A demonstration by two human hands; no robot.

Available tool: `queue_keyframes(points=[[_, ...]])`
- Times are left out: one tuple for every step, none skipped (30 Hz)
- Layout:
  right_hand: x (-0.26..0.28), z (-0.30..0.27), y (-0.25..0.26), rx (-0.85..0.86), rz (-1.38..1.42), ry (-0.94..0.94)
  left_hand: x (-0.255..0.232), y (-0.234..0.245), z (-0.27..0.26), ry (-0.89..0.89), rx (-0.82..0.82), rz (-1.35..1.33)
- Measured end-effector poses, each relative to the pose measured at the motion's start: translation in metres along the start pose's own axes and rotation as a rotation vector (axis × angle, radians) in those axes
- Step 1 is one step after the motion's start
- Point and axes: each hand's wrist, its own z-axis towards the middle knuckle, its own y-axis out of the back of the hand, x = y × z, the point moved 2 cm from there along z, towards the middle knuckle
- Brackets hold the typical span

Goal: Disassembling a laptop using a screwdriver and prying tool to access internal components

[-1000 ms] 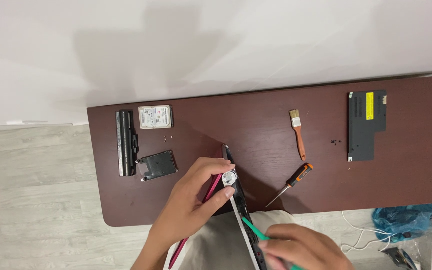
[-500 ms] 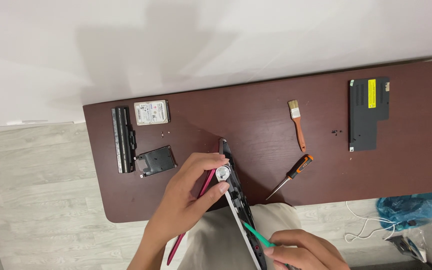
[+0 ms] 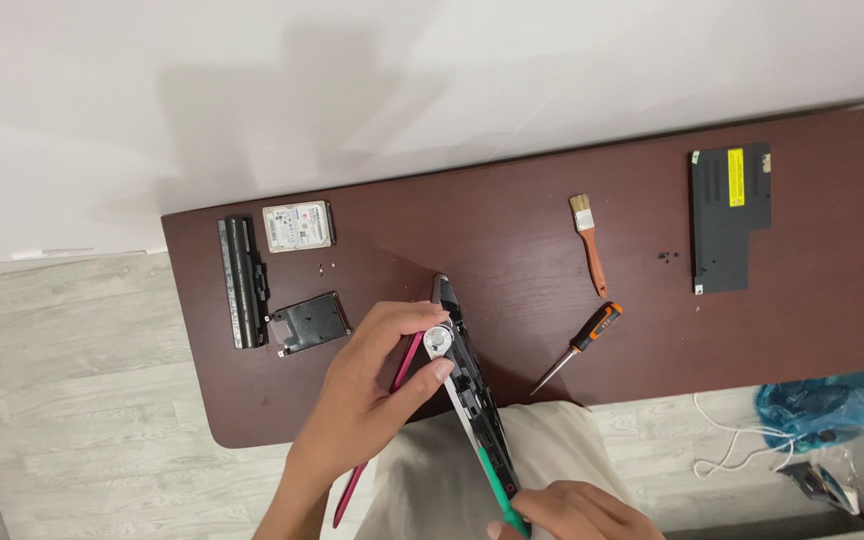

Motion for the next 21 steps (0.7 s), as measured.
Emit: queue_keyframes(points=[[-0.004, -0.001, 0.001, 0.001, 0.001, -0.004, -0.001, 0.000, 0.000, 0.000, 0.004, -0.002], [-0.004, -0.003, 0.003, -0.095, -0.013, 0.142, -0.001, 0.000, 0.000, 0.031, 0.014, 0.004], [-0.005, -0.002, 0.007, -0.190, -0.029, 0.297, -0.001, 0.000, 0.000, 0.061, 0.016, 0.011], [-0.002, -0.002, 0.011, -0.191, -0.031, 0.300, -0.001, 0.000, 0.001, 0.061, 0.012, 0.011], [-0.001, -0.004, 0.017, -0.259, 0.123, 0.214, -0.001, 0.000, 0.001, 0.030, 0.008, 0.023], [0.000, -0.005, 0.022, -0.324, 0.278, 0.125, -0.002, 0.000, 0.001, -0.001, 0.004, 0.034], [-0.001, -0.004, 0.025, -0.324, 0.277, 0.124, -0.003, 0.000, 0.001, 0.000, 0.004, 0.034], [-0.005, -0.003, 0.023, -0.081, 0.285, -0.077, -0.003, 0.000, 0.001, 0.023, 0.009, 0.033], [-0.009, -0.004, 0.021, 0.160, 0.287, -0.280, -0.004, 0.001, 0.001, 0.045, 0.015, 0.032], [-0.006, -0.005, 0.023, 0.160, 0.288, -0.281, -0.004, 0.000, 0.001, 0.045, 0.017, 0.033], [-0.001, -0.004, 0.027, 0.045, 0.311, -0.158, -0.004, 0.000, 0.001, 0.038, 0.017, 0.037], [0.004, -0.004, 0.032, -0.071, 0.331, -0.035, -0.004, 0.001, 0.001, 0.030, 0.017, 0.041], [0.015, -0.001, 0.037, -0.072, 0.333, -0.036, -0.003, 0.000, 0.001, 0.029, 0.019, 0.043], [0.027, 0.001, 0.047, -0.269, 0.338, 0.067, -0.003, 0.000, 0.001, 0.019, 0.010, 0.043], [0.039, 0.003, 0.057, -0.466, 0.339, 0.168, -0.003, 0.000, 0.001, 0.008, 0.002, 0.043], [0.046, 0.007, 0.060, -0.468, 0.341, 0.165, -0.001, 0.000, 0.002, 0.007, 0.006, 0.044], [0.055, 0.010, 0.066, -0.568, 0.334, 0.214, 0.000, 0.000, 0.002, -0.009, 0.002, 0.066], [0.063, 0.013, 0.071, -0.667, 0.325, 0.264, 0.001, 0.000, 0.002, -0.025, -0.001, 0.089], [0.059, 0.010, 0.071, -0.671, 0.326, 0.258, 0.000, 0.000, 0.001, -0.027, 0.005, 0.090], [0.057, 0.008, 0.070, -0.614, 0.247, 0.345, 0.000, 0.000, 0.001, 0.013, 0.006, 0.088], [0.056, 0.006, 0.069, -0.555, 0.167, 0.433, 0.000, 0.000, 0.001, 0.053, 0.004, 0.086]])
